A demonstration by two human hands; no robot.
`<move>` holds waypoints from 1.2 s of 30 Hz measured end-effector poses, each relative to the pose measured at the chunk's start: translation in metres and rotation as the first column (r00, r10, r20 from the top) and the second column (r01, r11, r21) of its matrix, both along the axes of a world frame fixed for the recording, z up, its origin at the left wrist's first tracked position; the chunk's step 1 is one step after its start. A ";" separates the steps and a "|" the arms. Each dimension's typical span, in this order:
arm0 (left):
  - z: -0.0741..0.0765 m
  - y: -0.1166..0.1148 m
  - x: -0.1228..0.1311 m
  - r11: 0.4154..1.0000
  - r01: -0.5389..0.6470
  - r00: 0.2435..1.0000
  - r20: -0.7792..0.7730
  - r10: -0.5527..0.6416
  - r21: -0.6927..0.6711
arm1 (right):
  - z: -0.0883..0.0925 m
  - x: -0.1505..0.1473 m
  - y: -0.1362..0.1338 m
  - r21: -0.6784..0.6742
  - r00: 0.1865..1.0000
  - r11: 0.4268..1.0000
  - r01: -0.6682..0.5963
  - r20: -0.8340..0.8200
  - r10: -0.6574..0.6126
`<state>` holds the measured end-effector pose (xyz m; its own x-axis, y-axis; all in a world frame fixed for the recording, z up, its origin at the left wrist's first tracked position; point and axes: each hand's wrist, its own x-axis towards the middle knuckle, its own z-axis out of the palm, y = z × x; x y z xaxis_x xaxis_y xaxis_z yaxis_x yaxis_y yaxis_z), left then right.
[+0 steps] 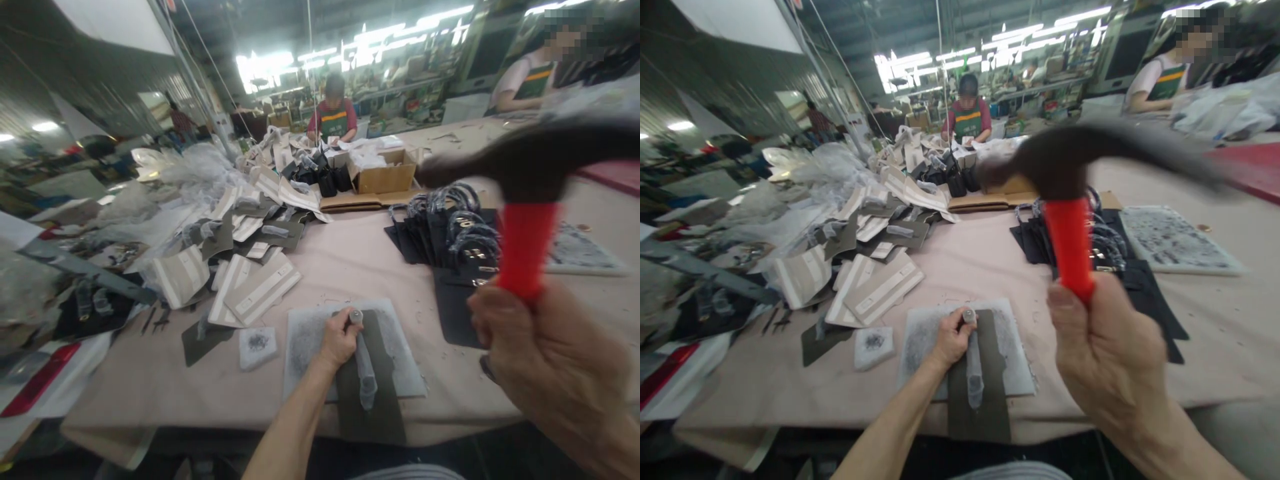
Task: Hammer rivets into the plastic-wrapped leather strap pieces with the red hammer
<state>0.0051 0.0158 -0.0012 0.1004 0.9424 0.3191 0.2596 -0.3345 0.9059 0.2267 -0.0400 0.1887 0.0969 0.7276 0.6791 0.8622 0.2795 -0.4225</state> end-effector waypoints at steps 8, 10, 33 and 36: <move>-0.003 0.000 0.001 0.999 0.020 1.000 0.025 -0.019 -0.033 | -0.099 0.008 -0.007 -0.539 0.912 0.809 -0.235 0.165 0.375; -0.002 0.000 0.000 0.999 0.021 0.999 0.031 -0.020 -0.031 | -0.114 0.023 0.000 -0.688 0.931 0.709 -0.155 0.139 0.337; 0.040 0.018 -0.006 0.920 -0.277 0.754 0.530 0.387 -0.278 | -0.125 -0.078 -0.002 -0.445 0.638 0.864 -0.237 0.599 0.483; 0.071 0.011 -0.021 0.938 -0.307 0.763 0.549 0.342 -0.157 | -0.100 -0.079 0.004 -0.511 0.736 0.858 -0.047 0.563 0.376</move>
<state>-0.0159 0.0270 0.0697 -0.3948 0.9032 0.1687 -0.2147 -0.2692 0.9389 0.1477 -0.0363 0.0890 -0.4217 0.8983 0.1236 0.9067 0.4163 0.0681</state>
